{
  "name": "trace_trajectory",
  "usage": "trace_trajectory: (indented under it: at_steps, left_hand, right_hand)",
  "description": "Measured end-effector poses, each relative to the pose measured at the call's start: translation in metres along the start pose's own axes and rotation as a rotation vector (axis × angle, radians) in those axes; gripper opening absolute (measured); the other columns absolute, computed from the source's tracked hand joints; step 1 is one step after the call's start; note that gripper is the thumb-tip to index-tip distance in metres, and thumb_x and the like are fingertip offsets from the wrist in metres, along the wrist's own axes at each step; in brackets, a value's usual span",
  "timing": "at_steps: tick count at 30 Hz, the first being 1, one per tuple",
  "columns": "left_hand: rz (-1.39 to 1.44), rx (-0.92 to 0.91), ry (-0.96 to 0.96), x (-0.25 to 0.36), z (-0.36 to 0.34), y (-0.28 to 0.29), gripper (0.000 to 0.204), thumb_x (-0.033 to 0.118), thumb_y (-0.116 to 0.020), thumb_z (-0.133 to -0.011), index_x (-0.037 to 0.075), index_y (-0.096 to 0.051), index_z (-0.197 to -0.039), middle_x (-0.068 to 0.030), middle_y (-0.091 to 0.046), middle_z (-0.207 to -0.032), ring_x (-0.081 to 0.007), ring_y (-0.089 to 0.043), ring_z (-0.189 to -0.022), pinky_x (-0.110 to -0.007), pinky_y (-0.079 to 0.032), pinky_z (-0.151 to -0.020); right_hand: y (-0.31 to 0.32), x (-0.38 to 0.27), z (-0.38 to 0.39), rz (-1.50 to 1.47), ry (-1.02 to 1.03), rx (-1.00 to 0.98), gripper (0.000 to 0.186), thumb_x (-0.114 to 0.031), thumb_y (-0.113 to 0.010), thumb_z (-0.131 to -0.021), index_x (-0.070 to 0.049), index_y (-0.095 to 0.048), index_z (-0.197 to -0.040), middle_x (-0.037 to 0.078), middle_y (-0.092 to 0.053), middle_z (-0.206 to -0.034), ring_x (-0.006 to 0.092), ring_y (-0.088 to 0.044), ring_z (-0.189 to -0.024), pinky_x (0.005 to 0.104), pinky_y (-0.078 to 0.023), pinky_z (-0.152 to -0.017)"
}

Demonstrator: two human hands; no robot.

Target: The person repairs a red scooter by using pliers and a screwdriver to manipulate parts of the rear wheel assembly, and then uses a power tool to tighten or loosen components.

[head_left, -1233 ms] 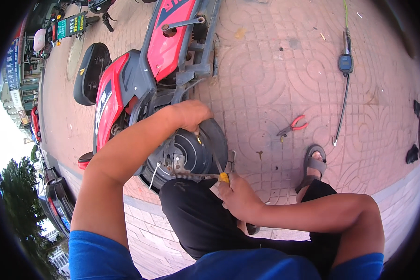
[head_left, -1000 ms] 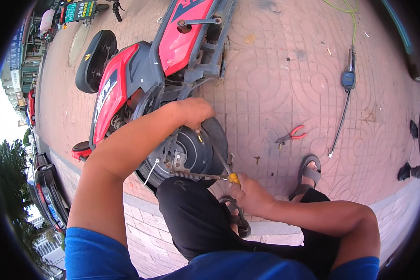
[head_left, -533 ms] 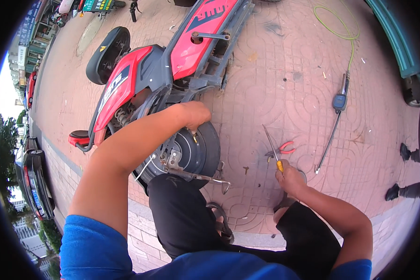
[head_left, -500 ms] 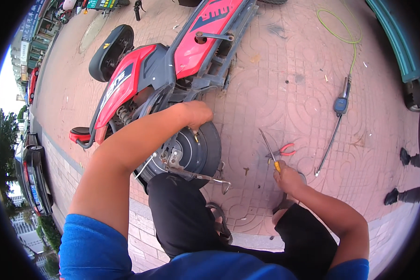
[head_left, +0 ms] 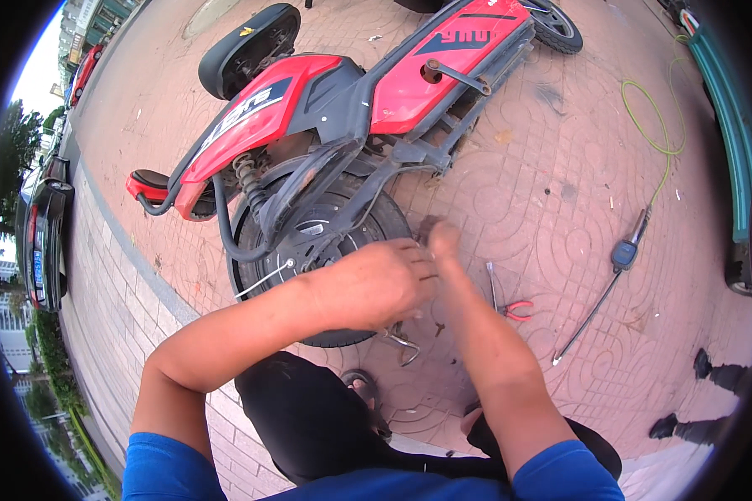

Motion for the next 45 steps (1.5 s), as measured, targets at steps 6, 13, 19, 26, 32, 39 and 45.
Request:
trace_trajectory:
  at_steps: [6,13,19,26,32,39,45]
  left_hand:
    - [0.066,-0.188,-0.101,0.077,0.057,-0.063,0.035,0.025,-0.065,-0.087,0.001,-0.068,-0.112,-0.0116,-0.071,-0.110,-0.0313,-0.067,-0.115,-0.041,-0.051,-0.106]
    - [0.147,-0.171,0.018,0.095,0.068,-0.109,0.036,0.023,-0.068,-0.084,0.002,-0.068,-0.113,-0.0104,-0.071,-0.106,-0.0271,-0.069,-0.106,-0.041,-0.054,-0.090]
    - [0.138,-0.102,0.117,0.091,0.069,-0.092,0.036,0.026,-0.074,-0.086,0.003,-0.069,-0.113,-0.0116,-0.071,-0.099,-0.0311,-0.070,-0.097,-0.044,-0.056,-0.086]
    - [0.074,-0.011,0.144,0.083,0.038,-0.096,0.028,0.022,-0.071,-0.089,0.004,-0.069,-0.110,-0.0121,-0.068,-0.087,-0.0340,-0.069,-0.085,-0.046,-0.055,-0.077]
    - [0.171,-0.007,0.138,0.089,0.054,-0.098,0.037,0.022,-0.075,-0.090,0.004,-0.071,-0.122,-0.0139,-0.069,-0.092,-0.0354,-0.070,-0.087,-0.047,-0.056,-0.076]
    - [0.235,0.096,0.314,0.091,0.073,-0.077,0.034,0.022,-0.078,-0.091,0.005,-0.072,-0.120,-0.0149,-0.074,-0.101,-0.0378,-0.071,-0.094,-0.048,-0.057,-0.081]
    - [0.148,0.383,0.585,0.074,0.085,-0.073,0.031,0.016,-0.080,-0.089,0.005,-0.074,-0.117,-0.0158,-0.074,-0.101,-0.0371,-0.071,-0.096,-0.047,-0.057,-0.082]
  right_hand:
    - [-0.064,0.029,0.097,0.127,-0.333,-0.446,0.062,-0.047,-0.044,-0.112,0.006,-0.065,-0.136,0.025,-0.070,-0.133,0.0349,-0.069,-0.118,0.0431,-0.051,-0.106]
    - [-0.067,0.009,0.094,-0.003,-0.403,-0.644,0.064,-0.055,-0.040,-0.113,-0.002,-0.061,-0.143,0.016,-0.070,-0.136,0.0294,-0.068,-0.120,0.0443,-0.054,-0.107]
    - [-0.073,0.008,0.105,-0.117,-0.499,-0.730,0.061,-0.050,-0.037,-0.111,-0.002,-0.064,-0.138,0.015,-0.071,-0.135,0.0291,-0.070,-0.117,0.0449,-0.055,-0.105]
    - [-0.058,0.042,0.087,0.073,-0.261,-0.324,0.062,-0.046,-0.039,-0.106,0.001,-0.071,-0.127,0.019,-0.077,-0.119,0.0366,-0.073,-0.107,0.0485,-0.054,-0.104]
    - [0.103,-0.086,0.026,1.954,0.779,-1.116,0.033,-0.022,-0.061,-0.088,-0.015,-0.081,-0.113,0.015,-0.078,-0.114,0.0357,-0.074,-0.109,0.0464,-0.059,-0.093]
    - [0.418,-0.094,0.033,2.290,0.708,-1.464,0.041,-0.030,-0.076,-0.085,-0.015,-0.075,-0.123,0.009,-0.070,-0.122,0.0294,-0.062,-0.128,0.0455,-0.048,-0.105]
    - [0.449,-0.073,0.007,2.222,1.139,-1.272,0.020,-0.020,-0.057,-0.092,-0.012,-0.075,-0.097,0.008,-0.071,-0.103,0.0291,-0.069,-0.106,0.0458,-0.052,-0.090]
Point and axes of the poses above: each hand's wrist, its own z-axis away from the middle knuckle, its own y-axis out of the back of the hand, x = y × z, the point moved 1 cm from there along -z, towards the middle knuckle
